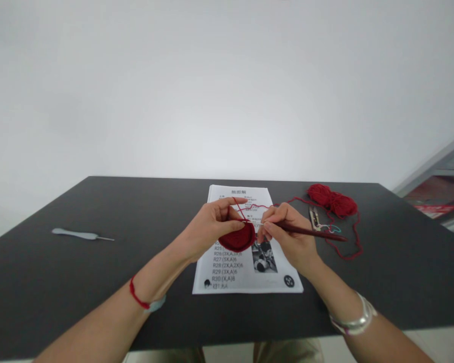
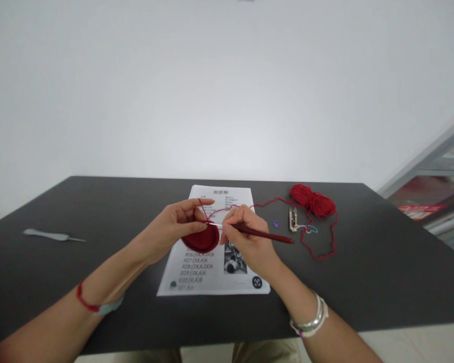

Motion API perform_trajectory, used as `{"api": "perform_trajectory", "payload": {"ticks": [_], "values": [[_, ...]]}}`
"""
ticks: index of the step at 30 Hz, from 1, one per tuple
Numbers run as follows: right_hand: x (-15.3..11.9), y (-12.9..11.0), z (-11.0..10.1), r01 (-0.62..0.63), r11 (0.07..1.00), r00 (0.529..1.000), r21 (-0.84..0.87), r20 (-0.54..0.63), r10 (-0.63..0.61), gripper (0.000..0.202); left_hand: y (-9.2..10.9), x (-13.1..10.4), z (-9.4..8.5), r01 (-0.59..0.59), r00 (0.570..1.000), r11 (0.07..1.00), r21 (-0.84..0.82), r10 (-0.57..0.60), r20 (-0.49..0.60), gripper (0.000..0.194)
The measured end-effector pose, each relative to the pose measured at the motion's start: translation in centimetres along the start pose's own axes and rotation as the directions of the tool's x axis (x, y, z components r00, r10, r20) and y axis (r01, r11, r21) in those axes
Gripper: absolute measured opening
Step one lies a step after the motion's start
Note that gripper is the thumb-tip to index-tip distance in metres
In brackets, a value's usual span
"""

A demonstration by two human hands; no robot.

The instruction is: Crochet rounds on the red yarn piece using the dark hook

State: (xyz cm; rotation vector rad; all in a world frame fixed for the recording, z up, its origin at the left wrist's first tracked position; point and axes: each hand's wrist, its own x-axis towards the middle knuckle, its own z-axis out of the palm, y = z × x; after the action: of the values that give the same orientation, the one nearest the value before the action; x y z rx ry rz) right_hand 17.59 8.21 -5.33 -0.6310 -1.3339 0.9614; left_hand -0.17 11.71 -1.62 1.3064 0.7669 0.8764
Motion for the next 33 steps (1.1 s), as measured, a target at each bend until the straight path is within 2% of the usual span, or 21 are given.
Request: {"api": "perform_trajectory", "payload": {"ticks": [6,9,14,17,20,24,26,28,31,33], "values": [[-0.4,0.1,-0.1,0.071,0.986,0.997,-0.150,0.006,-0.071,0.014,0.0,0.0,0.2,-0.007,1.000,1.000,0.029,0.007,-0.009,0.049],[-0.7,0.3,0.0,0.158,0.948,0.987,-0.277,0.019,-0.159,0.012,0.0,-0.2,0.5,-0.025,0.998,0.998,0.065,0.028,-0.051,0.046],[-0.8,0.2,0.6,0.383,0.759,0.915,-0.527,0.103,-0.390,0.020,-0.4,-0.2,0.8,-0.054,0.991,0.989,0.134,0.069,-0.113,0.051],[-0.8,0.2,1.1,0.444,0.667,0.880,-0.599,0.151,-0.451,0.019,-0.8,-0.3,1.2,-0.075,0.979,0.975,0.207,0.111,-0.170,0.054],[-0.8,0.8,1.2,0.467,0.631,0.867,-0.619,0.177,-0.466,0.017,-0.9,-0.7,1.8,-0.049,0.974,0.969,0.243,0.100,-0.203,0.052],[-0.7,1.8,0.6,0.539,0.527,0.830,-0.657,0.310,-0.463,0.014,-0.7,-0.8,2.1,-0.029,0.980,0.990,0.135,0.055,-0.192,0.053],[-0.6,1.9,0.1,0.607,0.444,0.785,-0.659,0.413,-0.461,0.013,-0.7,-0.6,1.8,-0.002,0.987,1.000,0.003,0.002,-0.159,0.055],[-0.4,1.8,-0.2,0.660,0.371,0.741,-0.654,0.486,-0.463,0.014,-0.7,-0.4,1.5,0.084,0.990,0.986,-0.143,-0.099,-0.102,0.053],[-0.3,1.3,0.2,0.687,0.243,0.696,-0.685,0.524,-0.491,0.017,-0.9,-0.1,1.3,0.196,0.976,0.945,-0.260,-0.214,-0.043,0.048],[-0.4,1.2,0.6,0.660,0.185,0.703,-0.728,0.510,-0.496,0.018,-1.0,-0.1,1.5,0.166,0.978,0.952,-0.259,-0.192,-0.079,0.049]]}}
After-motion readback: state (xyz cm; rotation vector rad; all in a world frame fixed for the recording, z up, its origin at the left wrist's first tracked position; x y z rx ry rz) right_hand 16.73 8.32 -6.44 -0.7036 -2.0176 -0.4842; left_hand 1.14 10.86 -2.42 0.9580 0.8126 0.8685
